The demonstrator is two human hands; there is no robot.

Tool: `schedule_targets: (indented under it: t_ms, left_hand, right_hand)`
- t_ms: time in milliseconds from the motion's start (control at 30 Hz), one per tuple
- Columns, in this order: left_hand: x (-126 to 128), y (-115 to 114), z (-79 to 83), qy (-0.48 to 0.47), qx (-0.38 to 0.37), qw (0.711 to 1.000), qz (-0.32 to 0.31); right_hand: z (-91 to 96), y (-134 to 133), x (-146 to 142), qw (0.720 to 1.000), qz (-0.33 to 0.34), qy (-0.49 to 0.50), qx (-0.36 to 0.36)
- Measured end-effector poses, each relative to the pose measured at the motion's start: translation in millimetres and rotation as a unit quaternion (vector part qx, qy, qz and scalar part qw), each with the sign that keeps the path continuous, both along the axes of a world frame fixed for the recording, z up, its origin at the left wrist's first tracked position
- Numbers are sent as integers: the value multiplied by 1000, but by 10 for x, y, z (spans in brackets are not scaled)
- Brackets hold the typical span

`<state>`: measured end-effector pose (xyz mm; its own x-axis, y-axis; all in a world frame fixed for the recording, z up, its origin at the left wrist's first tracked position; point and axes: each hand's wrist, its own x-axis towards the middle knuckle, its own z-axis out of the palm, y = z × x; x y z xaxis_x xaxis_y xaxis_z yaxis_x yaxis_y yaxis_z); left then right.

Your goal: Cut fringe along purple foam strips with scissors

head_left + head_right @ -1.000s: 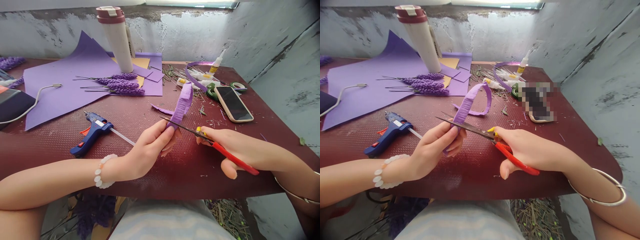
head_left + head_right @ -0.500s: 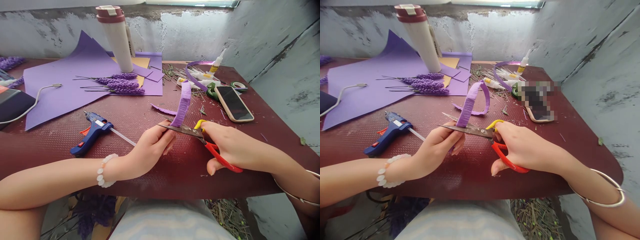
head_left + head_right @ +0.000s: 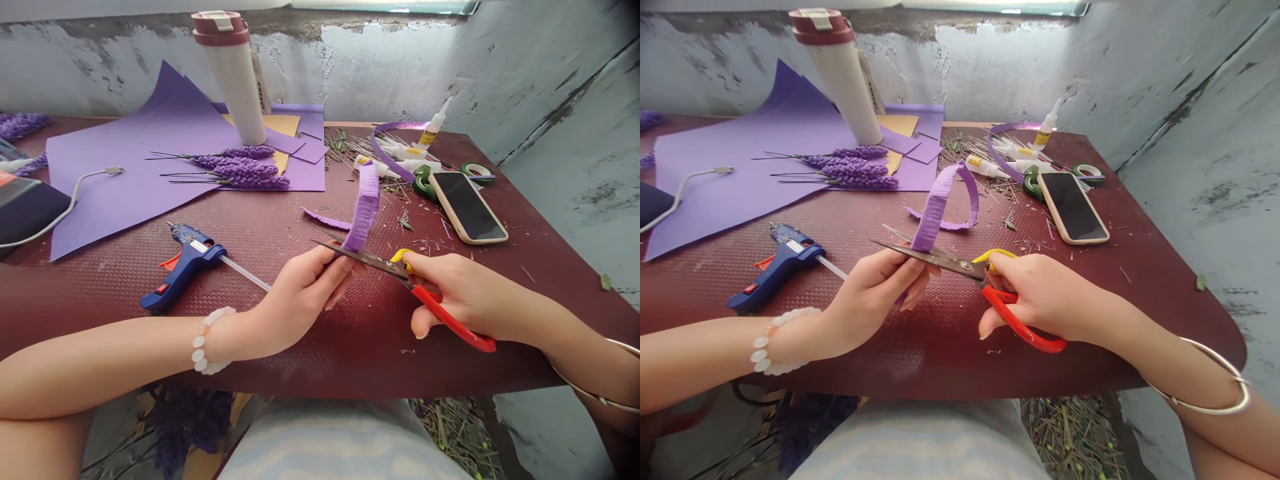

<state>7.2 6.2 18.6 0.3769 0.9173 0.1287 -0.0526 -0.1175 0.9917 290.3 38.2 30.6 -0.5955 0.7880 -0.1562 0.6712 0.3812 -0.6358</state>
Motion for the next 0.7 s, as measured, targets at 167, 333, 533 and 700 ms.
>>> schedule_targets:
  t_ms: [167,333,533,700]
  left_hand:
    - [-2,-22,12,-7,-17,1000,3]
    - [-26,-47,35,-27,-29,999,-10]
    - [-36,-51,27,-63,-41,997,-34]
    - [-34,-42,27,-63,-52,996,-38]
  right_hand:
    - [119,3,11,992,9,6,-128]
    - [142,33,62,978,17,38,-203]
    - [89,81,118,966,28,83,-244]
    - [90,104,129,966,36,75,-247]
